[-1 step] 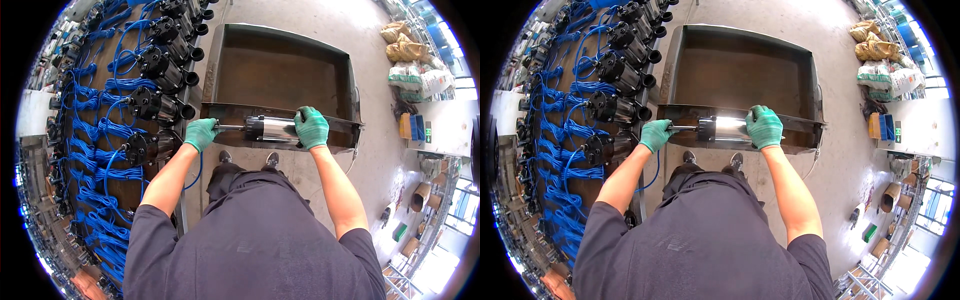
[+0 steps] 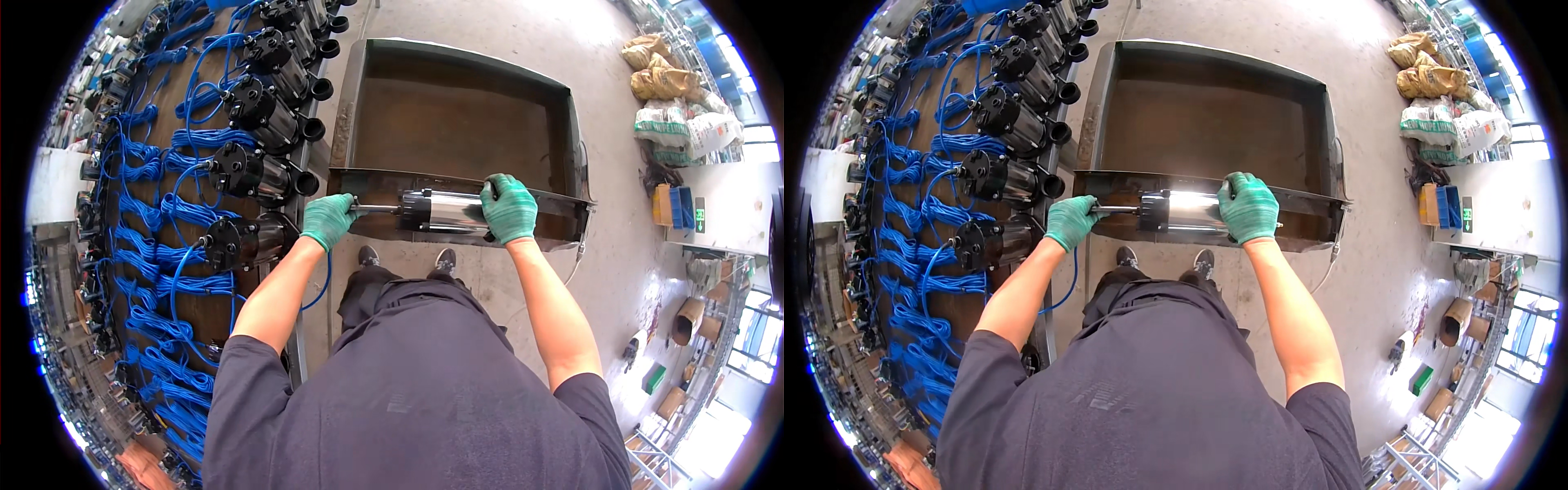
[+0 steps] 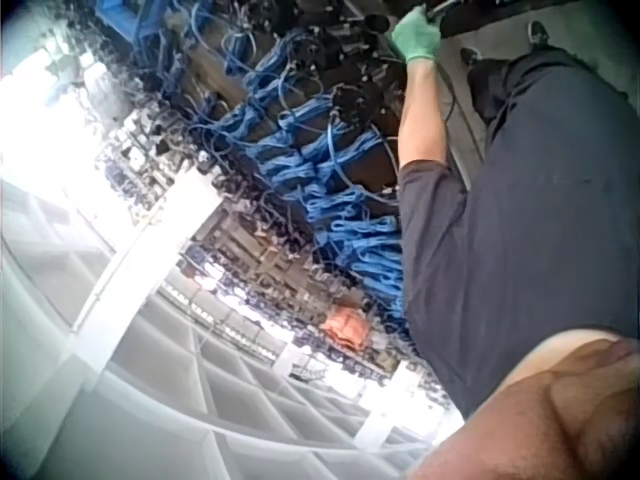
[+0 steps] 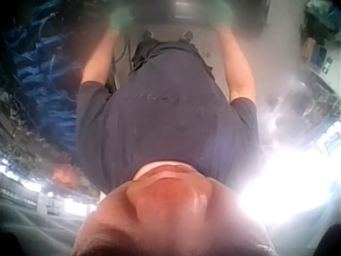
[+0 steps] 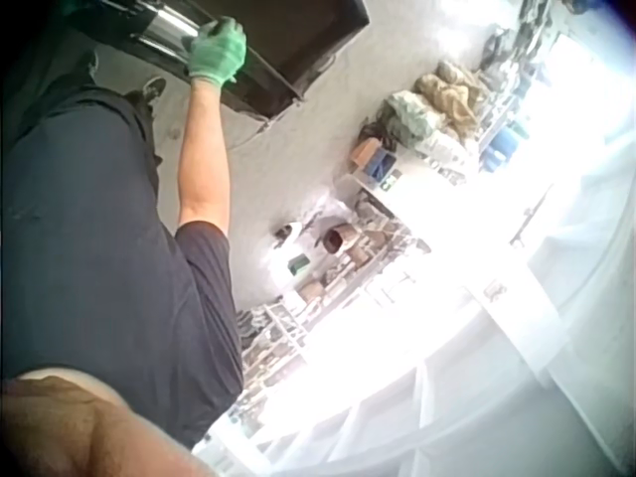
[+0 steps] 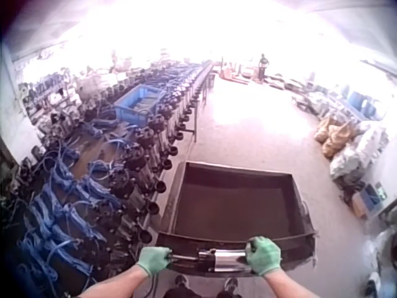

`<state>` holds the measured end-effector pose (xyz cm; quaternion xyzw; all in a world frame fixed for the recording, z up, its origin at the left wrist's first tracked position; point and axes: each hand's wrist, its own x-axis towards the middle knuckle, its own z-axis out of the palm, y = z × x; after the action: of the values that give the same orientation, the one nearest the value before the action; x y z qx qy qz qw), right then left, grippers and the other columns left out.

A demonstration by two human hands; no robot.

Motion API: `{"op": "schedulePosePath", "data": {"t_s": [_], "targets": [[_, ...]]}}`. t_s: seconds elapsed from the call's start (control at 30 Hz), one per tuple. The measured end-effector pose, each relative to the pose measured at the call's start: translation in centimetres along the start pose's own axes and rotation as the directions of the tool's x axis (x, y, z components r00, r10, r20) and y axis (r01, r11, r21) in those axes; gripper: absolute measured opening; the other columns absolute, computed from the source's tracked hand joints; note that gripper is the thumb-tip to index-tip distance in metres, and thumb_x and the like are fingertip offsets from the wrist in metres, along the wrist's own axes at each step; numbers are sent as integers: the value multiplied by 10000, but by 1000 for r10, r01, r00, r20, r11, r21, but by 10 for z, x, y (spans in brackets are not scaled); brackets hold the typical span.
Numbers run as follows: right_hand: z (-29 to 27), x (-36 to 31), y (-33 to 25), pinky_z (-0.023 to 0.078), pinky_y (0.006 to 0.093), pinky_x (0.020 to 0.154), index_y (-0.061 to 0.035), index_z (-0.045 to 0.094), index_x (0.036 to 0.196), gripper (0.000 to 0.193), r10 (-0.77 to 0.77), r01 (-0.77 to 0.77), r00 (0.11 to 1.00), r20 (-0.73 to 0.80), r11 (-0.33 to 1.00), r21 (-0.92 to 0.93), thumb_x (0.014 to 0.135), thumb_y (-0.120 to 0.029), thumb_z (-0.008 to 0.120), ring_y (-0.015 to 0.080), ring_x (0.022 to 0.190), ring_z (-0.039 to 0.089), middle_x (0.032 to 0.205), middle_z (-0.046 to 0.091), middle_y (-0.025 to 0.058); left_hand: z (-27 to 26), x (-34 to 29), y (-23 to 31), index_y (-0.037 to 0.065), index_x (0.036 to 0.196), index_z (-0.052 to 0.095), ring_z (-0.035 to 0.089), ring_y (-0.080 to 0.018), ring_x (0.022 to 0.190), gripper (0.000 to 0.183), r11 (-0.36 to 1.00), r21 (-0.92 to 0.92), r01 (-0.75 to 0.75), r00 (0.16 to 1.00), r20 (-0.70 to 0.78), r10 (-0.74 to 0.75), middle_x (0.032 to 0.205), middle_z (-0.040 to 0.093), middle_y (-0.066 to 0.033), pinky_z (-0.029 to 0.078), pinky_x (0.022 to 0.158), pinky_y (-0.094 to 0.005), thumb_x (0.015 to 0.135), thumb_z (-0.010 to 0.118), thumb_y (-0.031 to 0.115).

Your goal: The person tests water pumps by placing them into a tank of water. The person removes a pump from a line, places it into the water tank, and then returns it to the line.

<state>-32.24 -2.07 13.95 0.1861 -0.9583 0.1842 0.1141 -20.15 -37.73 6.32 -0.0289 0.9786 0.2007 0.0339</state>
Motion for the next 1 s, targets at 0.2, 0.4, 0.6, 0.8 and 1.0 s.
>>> {"op": "schedulePosePath", "data": {"t_s": [0.2,0.4,0.6,0.8,1.0], "targets": [[1,1,2,580,445,795,-126,730,932,115,-9,9,1000,-4,1000,-7,919,-232,688,320,885,708,931,726,101,-7,14,0,77,1073,740,722,-295,792,312,930,-271,250,936,313,-160,868,746,-149,568,728,-403,897,825,320],[3,2,1,584,442,798,-125,736,931,116,-11,11,1000,-11,1000,-3,920,-232,691,321,885,709,934,729,99,-3,28,-12,45,1157,716,592,-126,782,217,851,-493,178,887,456,79,862,681,-38,526,748,-309,953,761,106],[3,1,4,584,442,791,-127,737,931,121,1,-1,1000,13,1000,-17,919,-239,693,315,885,709,931,729,96,-9,34,-2,95,1160,740,688,-276,818,243,962,-273,-19,931,346,117,939,731,-104,545,755,-368,920,733,65],[3,2,3,584,442,789,-128,734,923,128,-5,5,1000,16,999,-31,918,-245,682,310,878,707,917,725,91,10,12,0,128,1148,757,702,-349,921,313,973,-1,-230,970,-81,230,1000,725,-107,575,785,-440,845,744,51],[3,4,5,583,443,790,-125,729,914,122,-3,3,1000,18,1000,-20,915,-238,682,310,864,706,910,723,95,-34,20,14,23,1056,686,720,-225,770,638,905,-341,256,917,382,-115,874,734,-118,577,703,-316,835,839,602]]}}
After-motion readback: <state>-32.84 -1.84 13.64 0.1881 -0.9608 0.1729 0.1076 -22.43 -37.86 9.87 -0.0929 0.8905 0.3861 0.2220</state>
